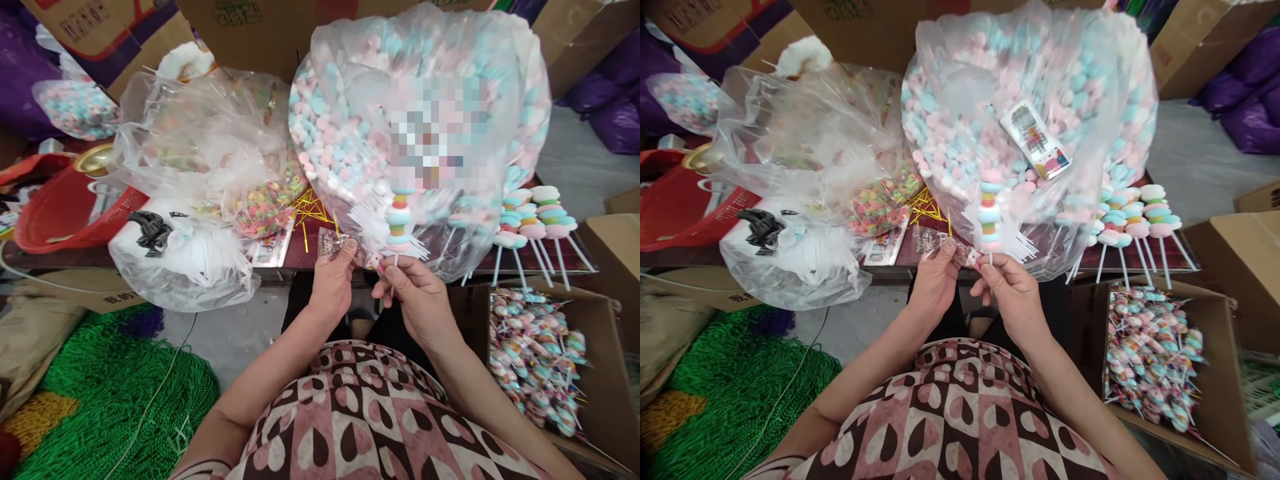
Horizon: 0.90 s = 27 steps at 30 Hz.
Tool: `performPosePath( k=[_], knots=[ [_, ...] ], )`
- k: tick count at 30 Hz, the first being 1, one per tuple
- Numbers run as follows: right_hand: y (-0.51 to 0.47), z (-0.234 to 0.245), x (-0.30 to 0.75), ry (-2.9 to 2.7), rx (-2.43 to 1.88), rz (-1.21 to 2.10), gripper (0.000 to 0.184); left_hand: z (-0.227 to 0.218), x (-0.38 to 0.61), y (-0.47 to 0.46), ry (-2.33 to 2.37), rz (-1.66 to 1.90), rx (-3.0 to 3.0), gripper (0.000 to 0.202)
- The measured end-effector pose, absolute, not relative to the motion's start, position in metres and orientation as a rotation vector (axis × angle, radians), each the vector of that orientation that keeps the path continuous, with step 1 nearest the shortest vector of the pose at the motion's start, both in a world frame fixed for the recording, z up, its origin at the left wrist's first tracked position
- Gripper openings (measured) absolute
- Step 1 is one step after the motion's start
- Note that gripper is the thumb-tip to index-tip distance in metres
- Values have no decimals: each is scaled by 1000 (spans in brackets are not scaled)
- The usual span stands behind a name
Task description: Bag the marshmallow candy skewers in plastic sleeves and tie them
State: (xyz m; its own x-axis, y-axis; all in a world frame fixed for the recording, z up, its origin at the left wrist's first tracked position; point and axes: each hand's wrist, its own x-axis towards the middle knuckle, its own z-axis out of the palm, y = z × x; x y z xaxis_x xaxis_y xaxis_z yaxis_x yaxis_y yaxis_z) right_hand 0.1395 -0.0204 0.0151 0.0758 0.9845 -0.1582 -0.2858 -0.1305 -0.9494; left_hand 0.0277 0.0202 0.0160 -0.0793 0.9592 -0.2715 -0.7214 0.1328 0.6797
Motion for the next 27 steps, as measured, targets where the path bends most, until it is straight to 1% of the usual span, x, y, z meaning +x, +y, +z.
performPosePath(
  k=[5, 12, 17, 24, 27],
  knots=[
    [-19, 12, 137, -878, -1181, 1374, 28, 11, 30, 14, 834, 1298, 428, 29],
    [-18, 8, 149, -920, -1302, 1194, 30, 7, 19, 16, 939, 1342, 514, 29],
    [-20, 8, 153, -1012, -1352, 1095, 26, 3, 25, 11, 964, 1332, 500, 34],
    [-24, 9, 168, -944, -1294, 1107, 27, 1, 12, 25, 926, 1421, 326, 29],
    [-37, 14, 183, -929, -1301, 1177, 27, 3, 0, 32, 865, 1393, 193, 25]
  ],
)
